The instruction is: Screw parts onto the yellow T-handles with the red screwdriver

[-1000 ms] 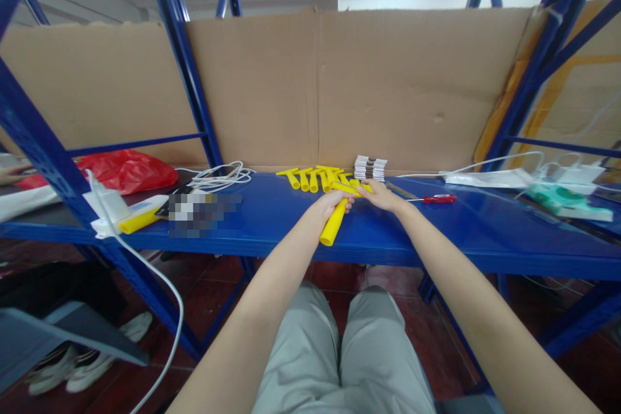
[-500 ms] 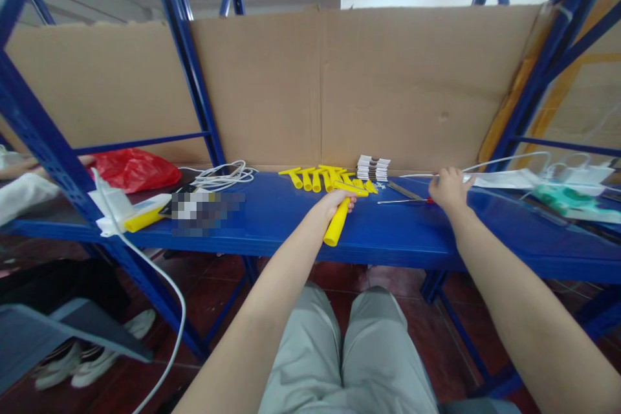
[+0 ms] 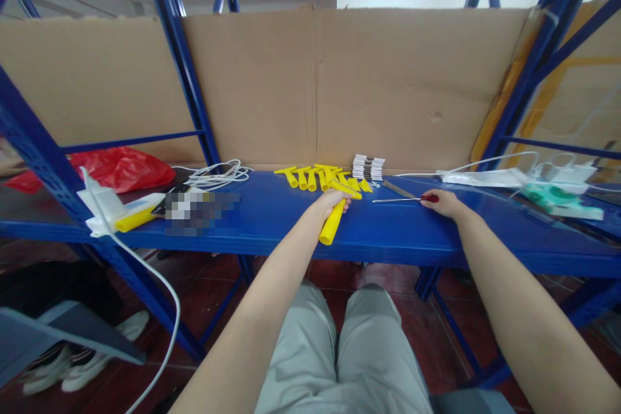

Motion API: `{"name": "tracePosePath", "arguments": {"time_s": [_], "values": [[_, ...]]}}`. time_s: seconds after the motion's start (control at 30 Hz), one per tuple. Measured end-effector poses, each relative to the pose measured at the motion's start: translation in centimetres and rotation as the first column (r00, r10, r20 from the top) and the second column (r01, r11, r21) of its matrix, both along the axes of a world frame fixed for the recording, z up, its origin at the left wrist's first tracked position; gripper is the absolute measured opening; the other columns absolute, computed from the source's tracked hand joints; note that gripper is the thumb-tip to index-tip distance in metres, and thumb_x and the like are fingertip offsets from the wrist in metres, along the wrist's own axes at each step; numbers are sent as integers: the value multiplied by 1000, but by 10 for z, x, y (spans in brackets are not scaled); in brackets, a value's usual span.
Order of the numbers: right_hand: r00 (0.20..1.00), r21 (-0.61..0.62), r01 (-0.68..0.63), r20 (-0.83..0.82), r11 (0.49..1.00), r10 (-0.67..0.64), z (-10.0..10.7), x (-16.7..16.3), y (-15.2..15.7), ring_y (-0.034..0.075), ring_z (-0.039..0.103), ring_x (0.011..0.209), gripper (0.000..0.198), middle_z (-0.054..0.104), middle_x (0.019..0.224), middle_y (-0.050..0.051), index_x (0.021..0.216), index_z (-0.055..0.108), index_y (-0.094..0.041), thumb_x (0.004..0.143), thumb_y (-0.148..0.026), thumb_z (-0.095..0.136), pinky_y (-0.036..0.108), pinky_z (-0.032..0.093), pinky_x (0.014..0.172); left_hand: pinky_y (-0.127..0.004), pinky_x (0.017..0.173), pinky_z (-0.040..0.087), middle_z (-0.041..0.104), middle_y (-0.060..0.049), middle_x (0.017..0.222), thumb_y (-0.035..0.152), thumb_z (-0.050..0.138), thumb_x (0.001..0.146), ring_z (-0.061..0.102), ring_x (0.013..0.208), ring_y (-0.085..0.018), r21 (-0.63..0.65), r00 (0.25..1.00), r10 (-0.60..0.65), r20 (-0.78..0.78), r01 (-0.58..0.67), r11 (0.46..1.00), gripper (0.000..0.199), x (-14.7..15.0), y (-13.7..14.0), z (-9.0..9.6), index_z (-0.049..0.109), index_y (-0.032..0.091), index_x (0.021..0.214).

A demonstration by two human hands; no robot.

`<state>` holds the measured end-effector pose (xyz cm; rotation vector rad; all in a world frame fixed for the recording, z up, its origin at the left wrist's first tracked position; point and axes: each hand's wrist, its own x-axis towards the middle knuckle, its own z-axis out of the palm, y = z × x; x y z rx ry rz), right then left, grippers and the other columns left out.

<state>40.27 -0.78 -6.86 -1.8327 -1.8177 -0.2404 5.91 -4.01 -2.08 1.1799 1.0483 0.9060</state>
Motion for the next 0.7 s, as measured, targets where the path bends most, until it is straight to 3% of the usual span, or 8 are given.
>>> {"name": "tracePosePath", "arguments": {"time_s": [0.13, 0.43, 0.7], "values": [[1000, -151, 9, -1, 988, -9, 5, -1, 0, 27, 65, 90, 25, 72, 93, 8, 91, 72, -23, 74, -38, 61, 43, 50, 86, -17, 39, 33, 47, 4, 46, 0, 46, 80, 38, 35, -5, -17, 999, 4, 44, -4, 1000, 17, 0, 1, -1, 53, 13, 72], [999, -99, -53, 7, 994, 54, 4, -4, -1, 24, 65, 82, 21, 72, 87, 7, 84, 70, -23, 76, -40, 59, 38, 52, 79, -18, 38, 33, 47, 4, 47, 0, 47, 79, 38, 36, -5, -39, 998, 13, 68, -10, 999, 16, -1, 3, -2, 53, 14, 72], [999, -70, -28, -44, 997, 25, 5, -6, -1, 24, 63, 80, 24, 70, 87, 8, 87, 67, -22, 75, -41, 60, 40, 51, 78, -17, 38, 32, 47, 4, 48, 1, 47, 82, 38, 36, -5, -37, 999, 4, 50, -2, 999, 16, -2, 1, -1, 53, 14, 74]]}}
